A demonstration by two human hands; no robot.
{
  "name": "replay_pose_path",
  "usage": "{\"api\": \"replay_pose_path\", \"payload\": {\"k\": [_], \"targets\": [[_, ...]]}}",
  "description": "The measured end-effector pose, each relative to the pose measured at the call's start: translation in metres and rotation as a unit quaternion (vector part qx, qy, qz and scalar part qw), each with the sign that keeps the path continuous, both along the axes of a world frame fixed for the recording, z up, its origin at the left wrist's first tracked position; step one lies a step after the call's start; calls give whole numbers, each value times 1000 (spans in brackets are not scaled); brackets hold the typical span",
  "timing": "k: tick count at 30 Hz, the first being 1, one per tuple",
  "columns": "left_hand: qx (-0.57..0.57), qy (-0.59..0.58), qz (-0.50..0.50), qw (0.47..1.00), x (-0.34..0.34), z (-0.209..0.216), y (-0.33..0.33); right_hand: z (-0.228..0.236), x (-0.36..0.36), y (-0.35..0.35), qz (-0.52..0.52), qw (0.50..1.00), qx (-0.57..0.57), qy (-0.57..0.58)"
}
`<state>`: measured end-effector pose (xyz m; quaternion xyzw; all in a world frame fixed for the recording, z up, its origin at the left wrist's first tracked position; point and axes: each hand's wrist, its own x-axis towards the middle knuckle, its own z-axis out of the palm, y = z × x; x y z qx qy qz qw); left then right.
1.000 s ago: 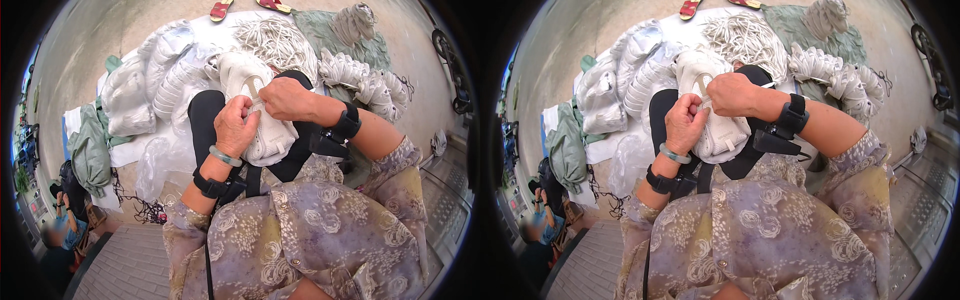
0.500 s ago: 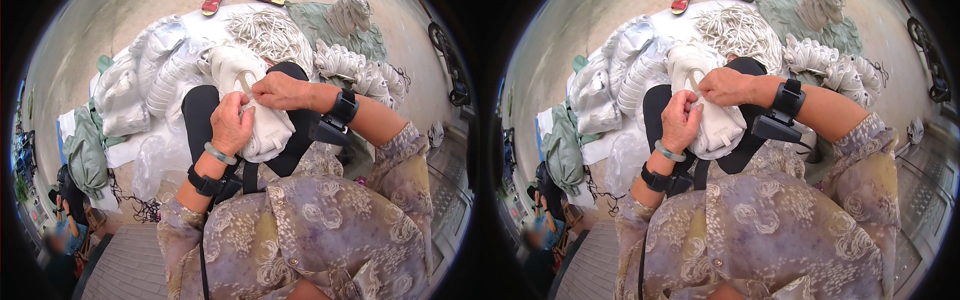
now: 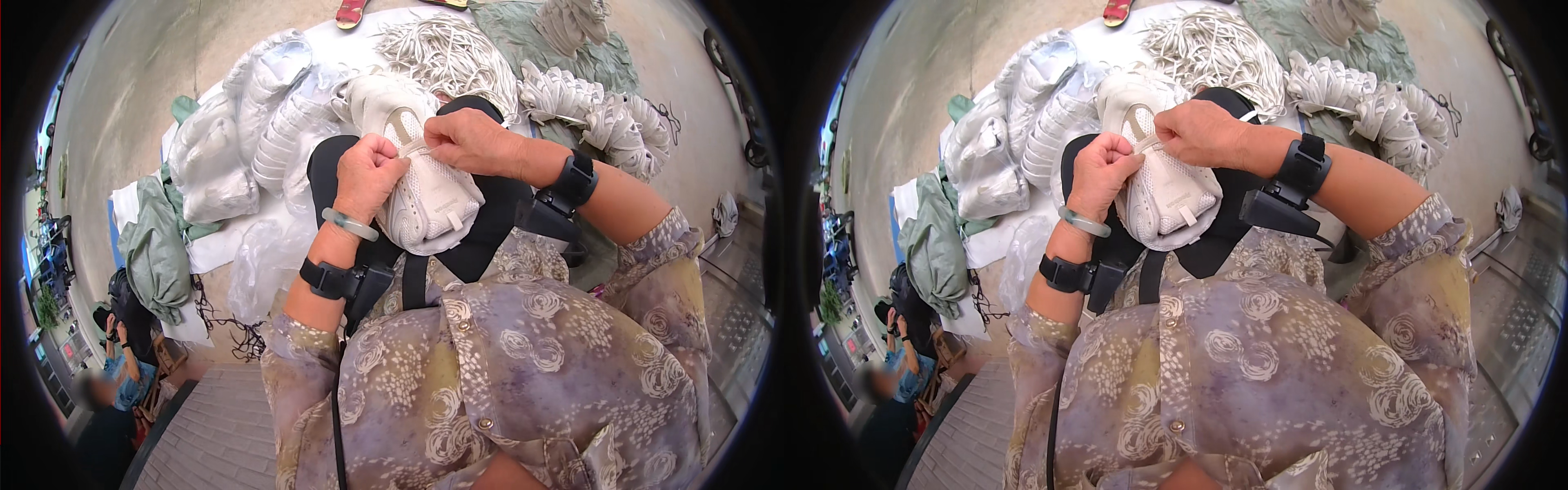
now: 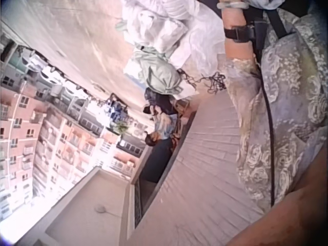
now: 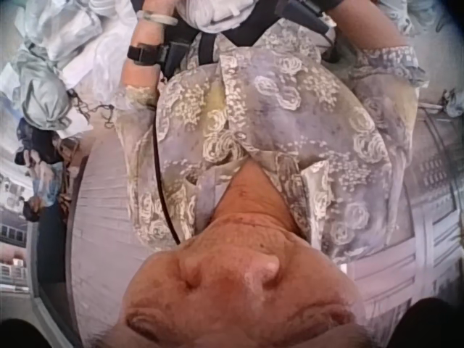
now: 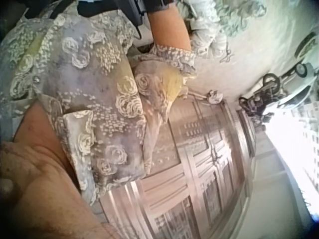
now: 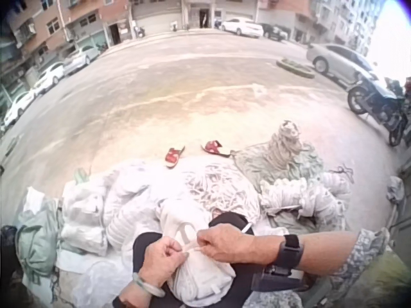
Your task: Manually insert and thread laces through the eyelets of a new white athletic shoe.
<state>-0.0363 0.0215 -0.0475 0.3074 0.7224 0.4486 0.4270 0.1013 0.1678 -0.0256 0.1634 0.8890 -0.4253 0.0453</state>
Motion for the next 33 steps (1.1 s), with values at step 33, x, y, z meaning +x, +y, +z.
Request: {"api": "replay_pose_path", "payload": {"k": [33], "targets": [[76,338,-27,938,33,3,-8,-5,-4,-24,74,980,178,49]]}}
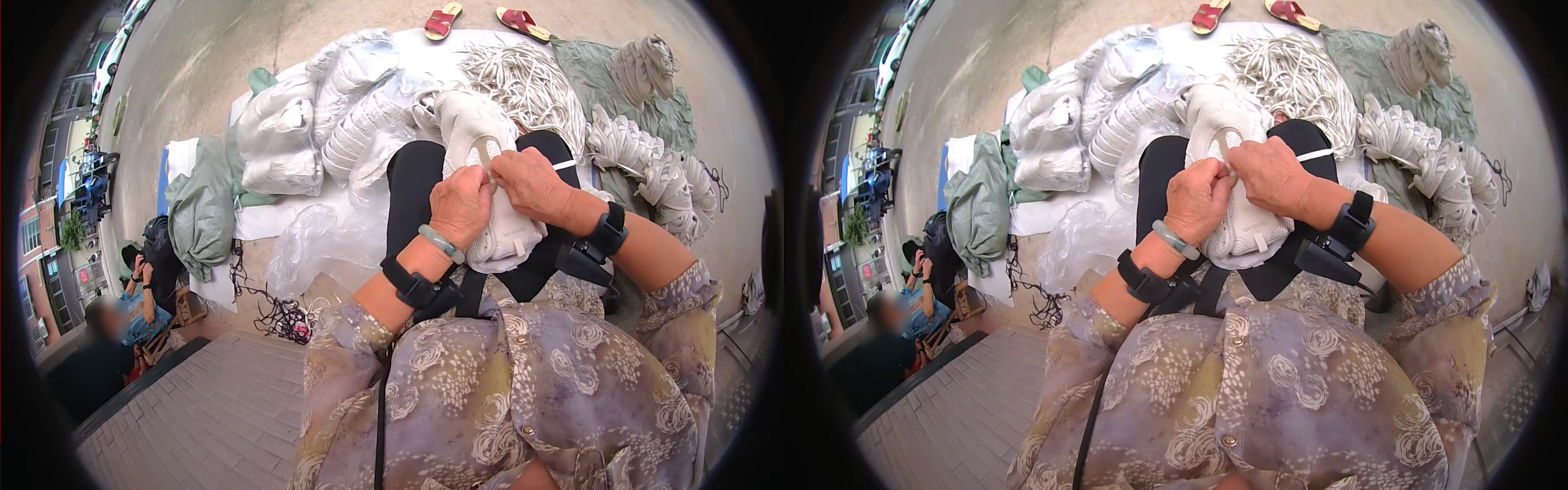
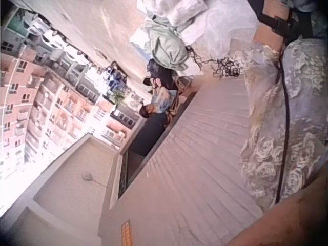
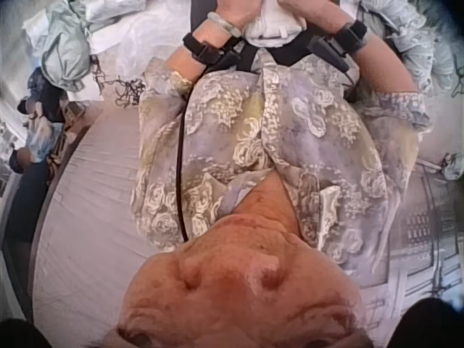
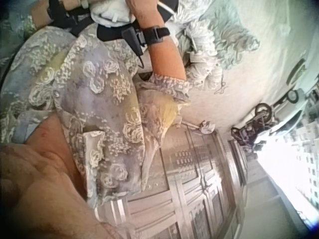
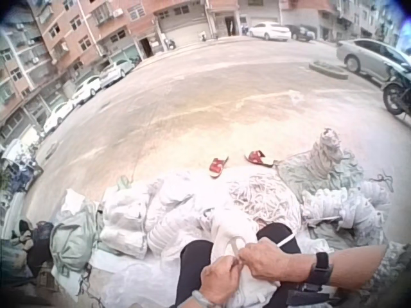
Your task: Manually insert and thread laces through the eyelets of a new white athletic shoe.
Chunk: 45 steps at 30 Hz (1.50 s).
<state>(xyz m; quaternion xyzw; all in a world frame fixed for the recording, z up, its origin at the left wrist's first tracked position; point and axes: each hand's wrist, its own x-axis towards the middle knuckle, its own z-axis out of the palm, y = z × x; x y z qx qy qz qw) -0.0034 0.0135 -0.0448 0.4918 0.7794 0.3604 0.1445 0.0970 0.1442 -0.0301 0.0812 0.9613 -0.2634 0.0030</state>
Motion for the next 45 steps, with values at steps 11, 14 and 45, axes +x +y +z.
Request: {"api": "replay_pose_path", "payload": {"k": [11,14,45], "targets": [[-56,-41,-84,994,-30,3,4,-5,17,5,-84,988,-115,68],[-44,-80,-64,994,-51,20,-24,-8,22,11,-104,984,-122,71],[-63,164,-227,958,-13,6,-43,-3,44,-18,-183,978,-60,-78]]}}
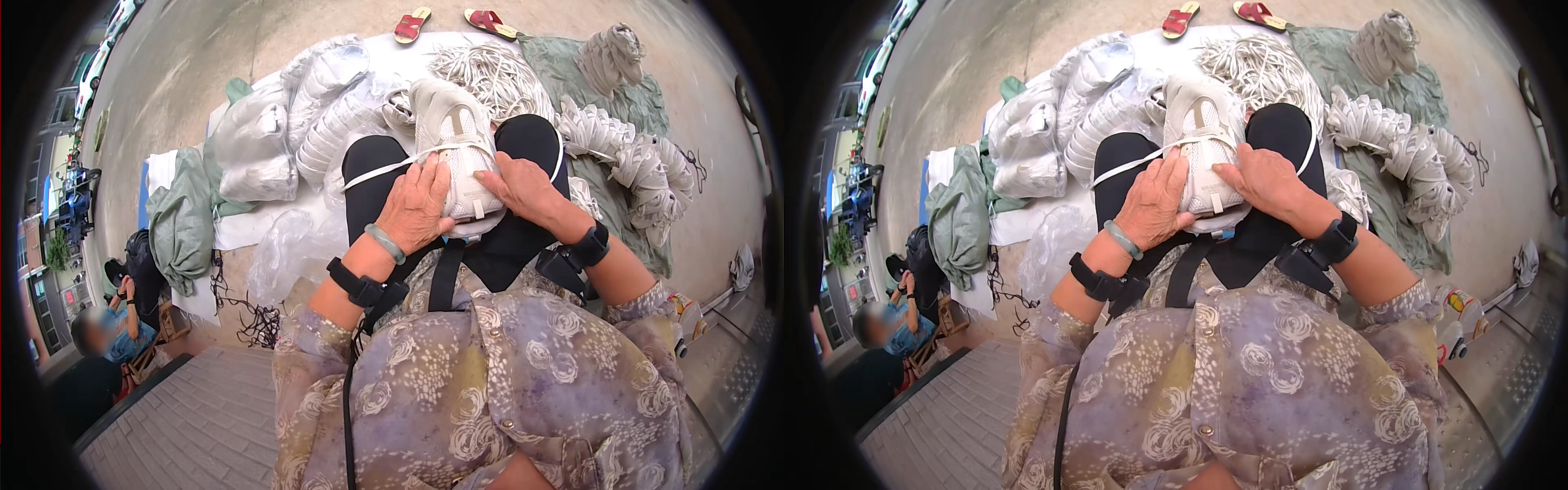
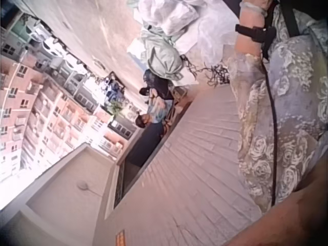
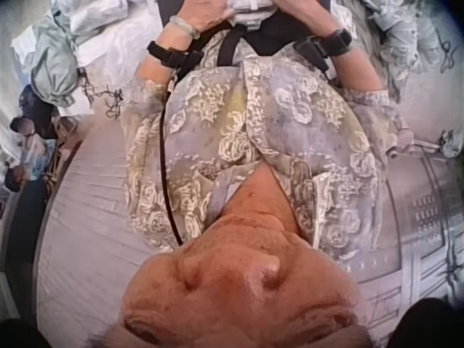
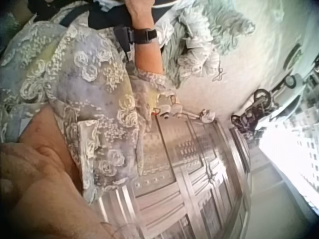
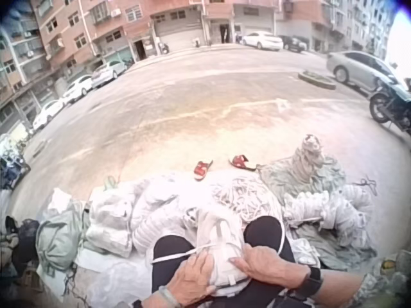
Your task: Manually insert and thread laces through the eyelets of a new white athletic shoe.
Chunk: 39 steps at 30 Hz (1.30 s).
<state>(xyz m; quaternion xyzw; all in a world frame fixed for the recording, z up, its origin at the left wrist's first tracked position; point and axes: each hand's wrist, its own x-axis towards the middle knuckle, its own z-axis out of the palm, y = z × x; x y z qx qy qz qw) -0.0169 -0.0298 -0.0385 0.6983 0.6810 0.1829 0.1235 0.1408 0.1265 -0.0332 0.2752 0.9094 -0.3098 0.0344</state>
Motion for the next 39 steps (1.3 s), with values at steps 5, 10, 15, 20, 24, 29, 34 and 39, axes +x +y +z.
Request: {"api": "replay_pose_path", "payload": {"k": [5,10,15,20,24,29,34,39], "targets": [[-29,10,-21,999,0,19,8,7,-5,8,-13,998,-52,-38],[51,-62,69,994,-24,23,13,30,8,16,-88,963,-251,-51],[65,109,69,990,-33,2,25,24,42,36,-35,990,-113,81],[139,108,47,983,-35,-10,39,33,59,64,-28,991,-69,106],[86,79,26,993,-32,1,31,28,89,89,11,993,54,101],[62,190,54,978,-90,18,-2,26,122,137,54,977,187,84],[17,310,228,923,-211,63,-83,47,141,183,34,979,200,38],[24,245,266,932,-263,138,-105,71,246,276,69,902,415,102]]}}
